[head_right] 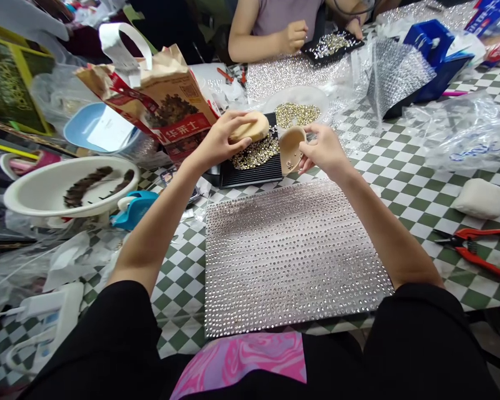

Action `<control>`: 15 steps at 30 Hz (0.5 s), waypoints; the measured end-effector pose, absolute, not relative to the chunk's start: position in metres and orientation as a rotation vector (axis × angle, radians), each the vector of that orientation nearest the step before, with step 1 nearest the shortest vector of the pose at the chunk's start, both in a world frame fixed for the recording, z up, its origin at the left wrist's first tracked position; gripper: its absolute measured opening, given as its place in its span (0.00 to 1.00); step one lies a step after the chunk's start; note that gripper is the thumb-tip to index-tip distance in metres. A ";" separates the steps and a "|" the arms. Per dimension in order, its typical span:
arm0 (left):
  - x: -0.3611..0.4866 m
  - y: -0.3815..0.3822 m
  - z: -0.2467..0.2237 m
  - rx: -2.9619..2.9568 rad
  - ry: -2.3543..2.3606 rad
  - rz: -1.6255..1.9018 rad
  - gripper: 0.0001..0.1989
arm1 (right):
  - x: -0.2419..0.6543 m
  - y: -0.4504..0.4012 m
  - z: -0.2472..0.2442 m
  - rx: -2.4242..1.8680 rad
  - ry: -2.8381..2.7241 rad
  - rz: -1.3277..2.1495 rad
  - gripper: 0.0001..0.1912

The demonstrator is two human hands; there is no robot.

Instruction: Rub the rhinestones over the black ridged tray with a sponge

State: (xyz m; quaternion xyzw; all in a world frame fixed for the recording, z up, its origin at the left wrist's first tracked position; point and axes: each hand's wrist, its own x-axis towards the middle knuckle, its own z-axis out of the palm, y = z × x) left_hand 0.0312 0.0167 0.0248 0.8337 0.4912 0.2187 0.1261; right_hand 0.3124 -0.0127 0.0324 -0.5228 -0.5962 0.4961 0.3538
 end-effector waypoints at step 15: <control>0.048 -0.028 0.024 2.455 1.473 0.439 0.27 | 0.310 -0.015 0.034 -1.371 -1.569 1.270 0.21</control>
